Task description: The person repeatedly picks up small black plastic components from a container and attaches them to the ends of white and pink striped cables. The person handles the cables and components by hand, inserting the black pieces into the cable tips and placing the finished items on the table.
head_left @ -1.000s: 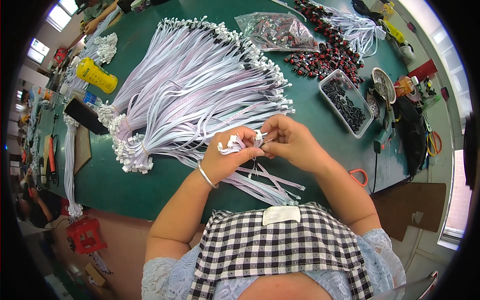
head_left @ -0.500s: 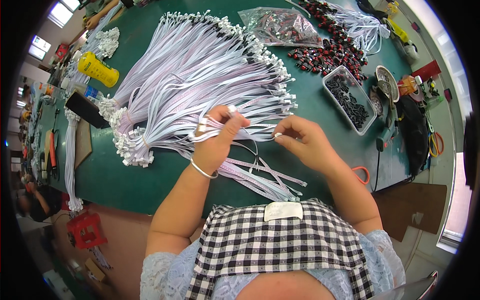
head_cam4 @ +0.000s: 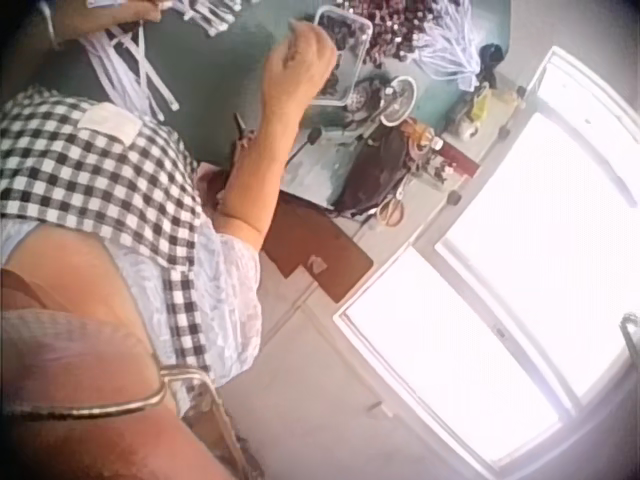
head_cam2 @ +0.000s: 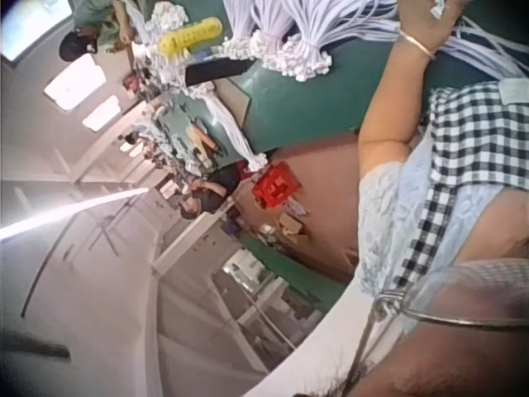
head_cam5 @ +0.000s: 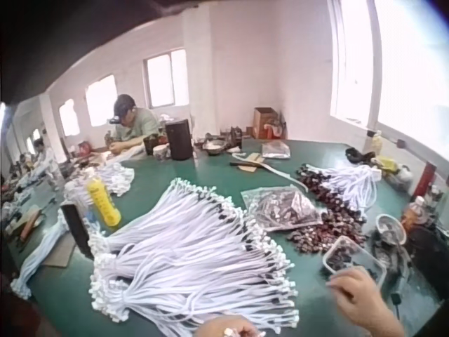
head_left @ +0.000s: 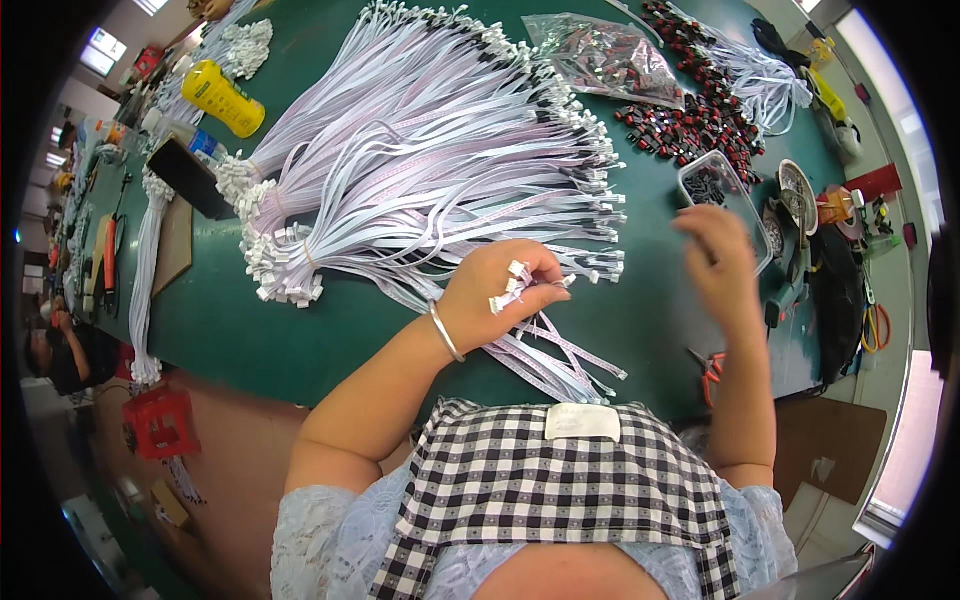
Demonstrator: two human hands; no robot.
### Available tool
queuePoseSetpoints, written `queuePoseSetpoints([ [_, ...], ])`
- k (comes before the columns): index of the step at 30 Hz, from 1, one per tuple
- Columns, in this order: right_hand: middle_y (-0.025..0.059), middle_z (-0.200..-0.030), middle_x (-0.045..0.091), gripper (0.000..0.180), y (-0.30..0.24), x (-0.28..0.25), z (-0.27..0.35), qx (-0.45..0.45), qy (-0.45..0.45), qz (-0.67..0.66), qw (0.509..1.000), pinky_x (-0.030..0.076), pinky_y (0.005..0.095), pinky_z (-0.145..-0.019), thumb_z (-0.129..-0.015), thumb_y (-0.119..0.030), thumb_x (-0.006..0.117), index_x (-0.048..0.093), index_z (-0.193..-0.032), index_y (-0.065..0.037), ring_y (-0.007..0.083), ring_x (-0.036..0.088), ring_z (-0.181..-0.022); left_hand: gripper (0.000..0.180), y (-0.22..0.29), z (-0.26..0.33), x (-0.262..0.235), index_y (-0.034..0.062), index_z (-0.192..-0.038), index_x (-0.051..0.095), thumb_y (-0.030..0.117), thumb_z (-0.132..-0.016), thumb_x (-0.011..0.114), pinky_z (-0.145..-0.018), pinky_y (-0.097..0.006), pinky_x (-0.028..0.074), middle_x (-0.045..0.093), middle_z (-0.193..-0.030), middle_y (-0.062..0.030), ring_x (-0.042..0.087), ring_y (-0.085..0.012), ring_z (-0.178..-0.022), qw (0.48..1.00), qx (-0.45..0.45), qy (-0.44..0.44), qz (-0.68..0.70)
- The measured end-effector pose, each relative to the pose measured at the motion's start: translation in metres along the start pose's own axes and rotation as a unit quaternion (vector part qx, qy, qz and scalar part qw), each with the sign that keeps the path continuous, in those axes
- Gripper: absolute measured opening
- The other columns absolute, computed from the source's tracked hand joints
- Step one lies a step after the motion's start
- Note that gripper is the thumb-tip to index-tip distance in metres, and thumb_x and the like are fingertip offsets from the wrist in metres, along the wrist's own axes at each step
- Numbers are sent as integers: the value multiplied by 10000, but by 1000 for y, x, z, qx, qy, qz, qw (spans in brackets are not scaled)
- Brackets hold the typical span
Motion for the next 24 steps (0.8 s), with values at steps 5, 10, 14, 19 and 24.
queuePoseSetpoints([
  [5,124,-948,632,219,76,-21,-1,113,-63,232,964,448,396,-819,-752,-84,657,644,-968,-46,321,564,-936,130,-2,2,3,20,-811,617,71,-766,728,-588,-230,445,640,-766,-29,561,-75,-658,998,-49,-15,38],
  [10,138,-905,619,197,103,-1,7,133,-102,161,972,450,408,-788,-753,-110,664,645,-934,-34,345,573,-913,113,-9,2,3,13,-820,622,41,-771,720,-596,-214,462,638,-765,-23,571,-67,-660,993,-85,-5,77],
  [14,146,-894,607,162,102,-6,2,165,-99,121,974,453,417,-772,-777,-140,645,652,-902,-38,344,583,-873,111,-15,4,5,7,-859,633,49,-785,705,-635,-217,472,641,-810,-29,586,-78,-720,985,-135,-8,110],
  [19,89,-893,612,163,95,-9,2,172,-118,214,954,471,411,-747,-841,-229,600,675,-883,-90,311,594,-860,138,-12,3,3,-5,-930,642,87,-829,665,-670,-231,486,654,-849,-53,600,-98,-748,981,-155,-14,115],
  [24,90,-886,615,166,105,-14,5,159,-74,219,960,477,406,-741,-859,-226,584,670,-877,-85,310,596,-861,173,-20,5,6,-25,-991,614,74,-850,632,-680,-234,494,658,-849,-74,613,-111,-756,975,-143,-17,171],
])
Point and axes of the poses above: each hand's wrist, its own z-axis away from the middle knuckle, its own x-axis out of the palm, y = z × x, the point moved 6 cm from there along -z, towards the middle knuckle
